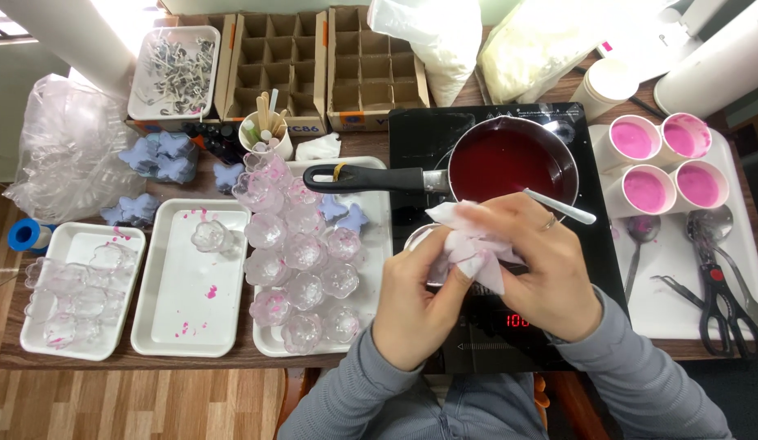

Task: The person stirs a red liquid in a saucepan on an induction cooktop, then scoops the liquid into a paper cup. They wipe the cup's rim with a tissue, cut the cup's top edge with scissors, and continue wiping the cup's interior and exterior.

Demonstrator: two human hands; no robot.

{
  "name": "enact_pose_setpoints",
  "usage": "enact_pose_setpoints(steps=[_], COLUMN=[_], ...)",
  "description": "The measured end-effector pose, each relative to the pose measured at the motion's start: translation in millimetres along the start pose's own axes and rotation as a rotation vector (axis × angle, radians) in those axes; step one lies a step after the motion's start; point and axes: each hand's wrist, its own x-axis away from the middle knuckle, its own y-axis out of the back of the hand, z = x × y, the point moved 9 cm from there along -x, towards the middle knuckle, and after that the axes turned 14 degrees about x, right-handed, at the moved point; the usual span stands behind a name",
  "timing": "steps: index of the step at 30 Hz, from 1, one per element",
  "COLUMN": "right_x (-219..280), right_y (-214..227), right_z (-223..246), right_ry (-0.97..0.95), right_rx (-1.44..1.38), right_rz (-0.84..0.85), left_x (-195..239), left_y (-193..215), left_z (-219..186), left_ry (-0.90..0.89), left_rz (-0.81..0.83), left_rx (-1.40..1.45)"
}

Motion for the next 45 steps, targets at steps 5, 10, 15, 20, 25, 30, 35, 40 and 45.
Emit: enact_pose_setpoints(steps=[5,10,15,20,25,30,35,40,45], right_x=[15,21,17,14,5,6,1,-14,6], right_y=[-6,1,6,4,5,7,6,4,2], right_z=[1,0,7,14,18,14,17,27,-2], right_ry=[0.15,0.215,0.259,0.234,0.197,0.179,0.193,0.214,0.134], right_rx=[0.326,0.36,0.269,0.341,0.349,0.287,0.306,0.279,0.337], right_rz=[-0.088,-0.169,-0.125,-0.065,0.006,-0.018,-0.017,0.037,-0.006], left_x=[5,9,10,5,4,8,7,0,-5], left_y=[-4,-4,-1,8,11,6,3,16,3], left_z=[10,24,34,29,21,6,24,38,8], left_ry=[0.028,0.151,0.233,0.209,0.159,-0.025,0.115,0.173,-0.008], left_rz=[-0.047,-0.066,-0.053,-0.066,-0.097,-0.073,-0.024,-0.11,0.02], left_rx=[-0.018,0.172,0.385,0.343,0.181,0.09,0.272,0.344,0.014])
